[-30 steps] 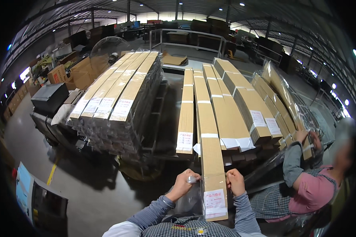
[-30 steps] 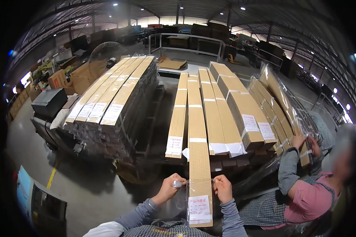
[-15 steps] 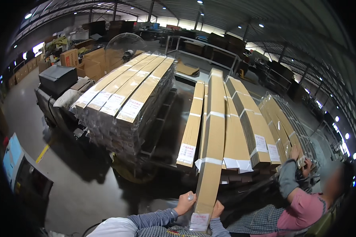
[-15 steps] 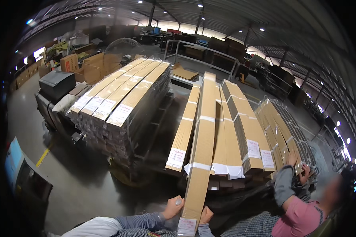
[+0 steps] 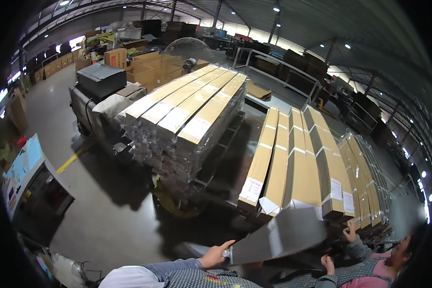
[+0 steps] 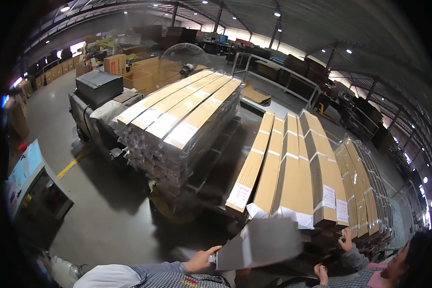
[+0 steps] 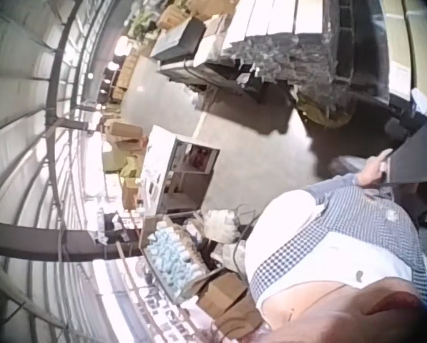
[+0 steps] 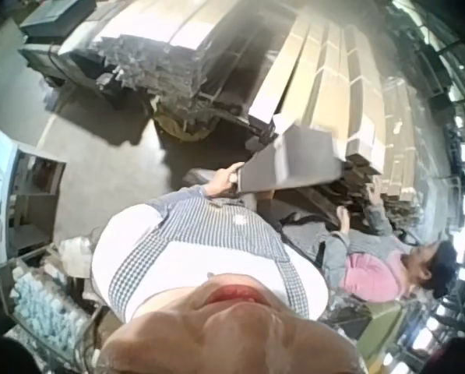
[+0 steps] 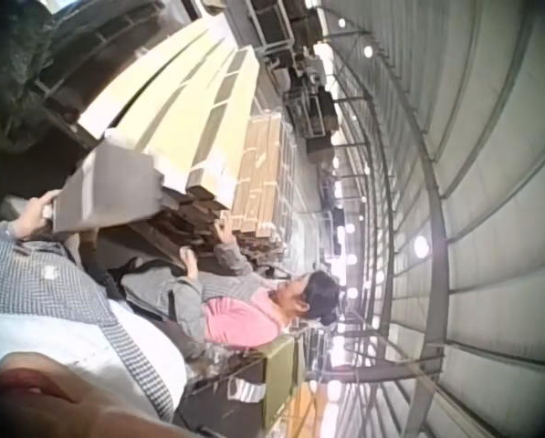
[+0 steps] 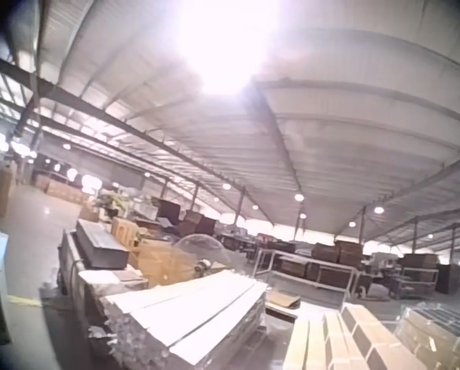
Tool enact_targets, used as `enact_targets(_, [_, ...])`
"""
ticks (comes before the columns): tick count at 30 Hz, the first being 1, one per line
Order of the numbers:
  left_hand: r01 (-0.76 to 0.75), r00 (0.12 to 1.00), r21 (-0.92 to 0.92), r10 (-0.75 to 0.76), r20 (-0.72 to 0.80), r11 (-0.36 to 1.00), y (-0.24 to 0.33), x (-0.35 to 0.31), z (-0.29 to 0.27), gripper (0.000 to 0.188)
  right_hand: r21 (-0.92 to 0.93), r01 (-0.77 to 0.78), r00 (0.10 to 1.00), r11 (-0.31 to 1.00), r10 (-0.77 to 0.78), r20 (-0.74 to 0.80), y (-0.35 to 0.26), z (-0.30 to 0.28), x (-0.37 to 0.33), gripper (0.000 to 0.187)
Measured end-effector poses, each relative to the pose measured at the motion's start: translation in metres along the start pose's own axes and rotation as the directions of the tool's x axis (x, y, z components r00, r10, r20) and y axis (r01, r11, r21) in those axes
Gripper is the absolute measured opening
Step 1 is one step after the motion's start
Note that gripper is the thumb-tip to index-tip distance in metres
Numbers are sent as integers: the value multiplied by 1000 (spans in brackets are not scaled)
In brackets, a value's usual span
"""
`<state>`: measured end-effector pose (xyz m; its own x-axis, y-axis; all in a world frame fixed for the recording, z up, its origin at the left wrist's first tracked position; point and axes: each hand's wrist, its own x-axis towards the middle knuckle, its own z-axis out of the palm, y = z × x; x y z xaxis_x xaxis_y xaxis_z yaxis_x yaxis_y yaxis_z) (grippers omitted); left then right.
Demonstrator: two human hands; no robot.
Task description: Organizing long cardboard boxes containing products by checking labels and stacking them on a pallet, followed by preparing plastic bags on a work table.
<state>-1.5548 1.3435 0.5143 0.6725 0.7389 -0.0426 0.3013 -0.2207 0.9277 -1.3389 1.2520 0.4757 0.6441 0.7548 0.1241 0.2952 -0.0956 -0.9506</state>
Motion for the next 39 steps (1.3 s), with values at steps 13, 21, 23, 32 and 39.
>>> enact_targets(13, [-287,932,0,279,-231,958,45,-29,-94,40,192,146,963,970,-184,197,-122,64,26,8])
enact_targets(21, [-161,986,255,166,1,953,4,-16,-127,18,512,-2,979,859,-102,175,-113,111,32,33])
enact_targets(23, [-26,993,-98,14,-118,995,20,-17,-134,21,421,215,958,881,-274,83,-125,117,2,60])
enact_targets(32, [-553,778,-647,604,-174,526,227,-91,-258,14,683,-418,859,599,16,512,-121,193,-80,60])
enact_targets(39, [-659,747,-626,452,-487,416,231,-77,-288,67,668,-443,854,599,55,517,-77,253,-45,89])
